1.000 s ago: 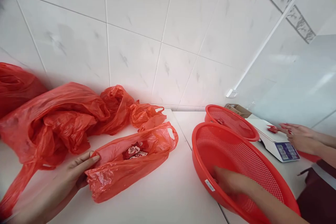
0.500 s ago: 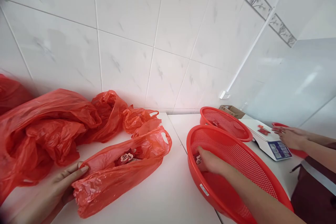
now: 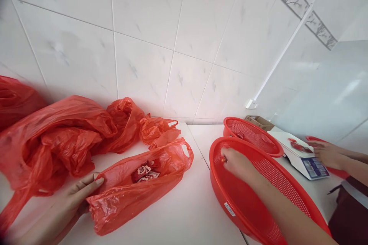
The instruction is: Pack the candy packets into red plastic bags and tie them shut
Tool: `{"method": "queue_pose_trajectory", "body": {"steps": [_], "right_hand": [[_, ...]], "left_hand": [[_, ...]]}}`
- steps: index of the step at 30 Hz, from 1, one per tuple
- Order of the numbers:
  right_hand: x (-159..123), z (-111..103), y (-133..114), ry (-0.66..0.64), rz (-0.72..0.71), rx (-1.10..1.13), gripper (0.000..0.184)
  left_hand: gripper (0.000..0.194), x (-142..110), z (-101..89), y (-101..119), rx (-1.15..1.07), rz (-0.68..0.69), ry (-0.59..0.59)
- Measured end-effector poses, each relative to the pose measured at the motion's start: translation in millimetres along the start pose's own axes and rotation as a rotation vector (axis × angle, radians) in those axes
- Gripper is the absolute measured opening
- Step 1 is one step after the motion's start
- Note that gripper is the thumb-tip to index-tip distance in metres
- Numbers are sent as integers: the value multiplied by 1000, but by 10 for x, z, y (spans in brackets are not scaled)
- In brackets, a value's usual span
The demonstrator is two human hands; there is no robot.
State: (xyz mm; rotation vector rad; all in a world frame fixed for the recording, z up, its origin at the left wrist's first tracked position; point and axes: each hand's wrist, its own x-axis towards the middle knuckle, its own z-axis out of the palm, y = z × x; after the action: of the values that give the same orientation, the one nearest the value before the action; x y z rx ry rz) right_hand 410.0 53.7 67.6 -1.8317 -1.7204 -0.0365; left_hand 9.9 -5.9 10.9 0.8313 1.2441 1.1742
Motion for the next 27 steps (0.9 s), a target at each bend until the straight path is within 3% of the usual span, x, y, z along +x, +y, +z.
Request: {"method": "queue_pose_trajectory", "body": {"steps": [3, 6, 10, 13, 15, 17, 22, 24, 27], "right_hand": [[23, -257, -305, -46, -128, -57, 15], [-118, -294, -775, -25, -294, -14, 10], [-388, 37, -1358, -178, -530, 103, 10], [-495, 313, -1564, -326, -573, 197, 12], [-509, 421, -1566, -448, -559, 251, 26], [-494, 485, -1476, -467, -493, 318, 43], [-421, 693, -1057, 48, -121, 484, 47], [-410, 807, -905, 116, 34, 516, 57], [-411, 937, -764, 67, 155, 581, 69]], "left_hand": [[28, 34, -52, -60, 28, 54, -24], [24, 82, -101, -117, 86, 133, -54], [25, 70, -135, -49, 200, 296, -40], [34, -56, -184, 94, 369, 431, 44], [36, -196, -227, 183, 489, 472, 127], [34, -349, -256, 235, 578, 526, 134], [45, -544, -202, 170, 816, 750, 97], [59, -522, -138, 125, 949, 752, 20], [75, -464, -28, 99, 1167, 658, -98]]}}
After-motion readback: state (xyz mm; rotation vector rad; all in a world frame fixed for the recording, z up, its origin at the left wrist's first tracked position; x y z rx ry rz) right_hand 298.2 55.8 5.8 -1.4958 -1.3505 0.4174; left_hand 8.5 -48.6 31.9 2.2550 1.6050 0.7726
